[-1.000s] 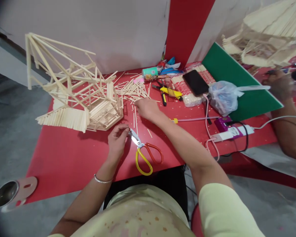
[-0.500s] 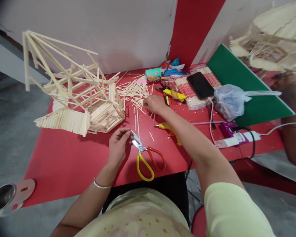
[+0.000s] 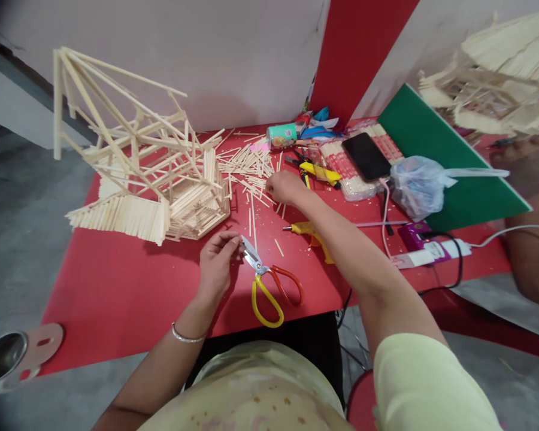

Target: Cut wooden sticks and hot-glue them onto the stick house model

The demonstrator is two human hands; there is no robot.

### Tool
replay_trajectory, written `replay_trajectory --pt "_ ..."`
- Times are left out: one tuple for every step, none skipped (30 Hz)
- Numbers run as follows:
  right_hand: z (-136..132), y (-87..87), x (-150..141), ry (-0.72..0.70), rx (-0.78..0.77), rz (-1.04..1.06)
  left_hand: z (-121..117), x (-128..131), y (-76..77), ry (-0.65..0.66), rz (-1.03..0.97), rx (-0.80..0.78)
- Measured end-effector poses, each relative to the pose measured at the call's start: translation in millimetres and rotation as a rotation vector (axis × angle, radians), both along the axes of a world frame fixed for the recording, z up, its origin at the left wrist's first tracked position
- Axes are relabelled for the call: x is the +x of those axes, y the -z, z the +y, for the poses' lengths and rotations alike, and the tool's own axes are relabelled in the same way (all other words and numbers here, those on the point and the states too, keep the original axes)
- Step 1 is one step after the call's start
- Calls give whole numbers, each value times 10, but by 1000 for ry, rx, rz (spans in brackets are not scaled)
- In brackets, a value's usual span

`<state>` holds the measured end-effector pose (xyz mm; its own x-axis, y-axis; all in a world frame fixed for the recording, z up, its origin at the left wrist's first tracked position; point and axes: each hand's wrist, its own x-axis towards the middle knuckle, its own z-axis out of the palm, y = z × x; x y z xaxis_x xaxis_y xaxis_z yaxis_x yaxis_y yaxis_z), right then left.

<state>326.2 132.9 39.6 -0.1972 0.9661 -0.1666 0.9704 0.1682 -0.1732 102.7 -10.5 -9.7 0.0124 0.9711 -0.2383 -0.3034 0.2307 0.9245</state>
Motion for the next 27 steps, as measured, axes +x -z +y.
replay_trajectory --pt "5 -10 33 13 9 -9 0 -2 1 3 -6 -2" --pt "5 -23 62 26 20 -26 0 -2 2 7 -11 -4" --pt "2 -35 84 34 30 -39 0 -2 2 9 -13 -8" --pt "-3 -47 99 36 38 -38 0 -2 2 11 -14 -13" --pt "-7 -55 107 35 45 -31 1 -1 0 12 -15 -16" --pt "-10 -58 107 33 51 -25 2 0 -2 10 -15 -18" --pt "-11 -55 99 33 57 -23 4 1 -4 7 -16 -20" --pt "-10 -46 83 30 60 -28 6 2 -5 4 -16 -21" --pt "-9 -32 60 24 57 -43 8 3 -5 3 -17 -22" --pt "-6 -15 30 14 49 -70 10 4 -4 1 -17 -22" --pt "-2 5 -6 4 39 -106 12 6 -1 -1 -16 -20" --pt "2 25 -44 -6 30 -143 14 8 3 -1 -13 -17" --pt "9 43 -83 -12 25 -175 17 11 8 -1 -11 -13" --pt "17 56 -117 -15 26 -198 20 14 13 1 -8 -8" --pt "26 64 -144 -15 30 -212 24 17 17 3 -4 -4" --pt "33 63 -161 -14 34 -218 29 18 21 4 -2 -1" --pt "32 54 -166 -13 34 -223 35 19 23 3 -3 1" --pt "19 34 -160 -11 32 -221 40 19 24 0 -7 1" --pt "-14 5 -145 -12 34 -199 45 18 24 -2 -15 0" --pt "-71 -31 -127 -23 41 -147 47 18 23 -1 -26 -1" --pt "-154 -72 -110 -49 54 -60 45 18 22 6 -39 0" --pt "-262 -113 -99 -83 72 56 40 21 20 21 -51 3" --pt "-389 -151 -98 -135 89 193 32 26 18 45 -62 5" --pt "-525 -179 -107 -185 101 323 22 33 17 74 -72 5" --pt "-660 -195 -126 -213 106 417 13 41 17 105 -80 1" --pt "-782 -197 -153 -224 111 475 8 48 19 128 -93 -9" --pt "-884 -183 -186 -209 135 503 10 55 23 138 -111 -28"
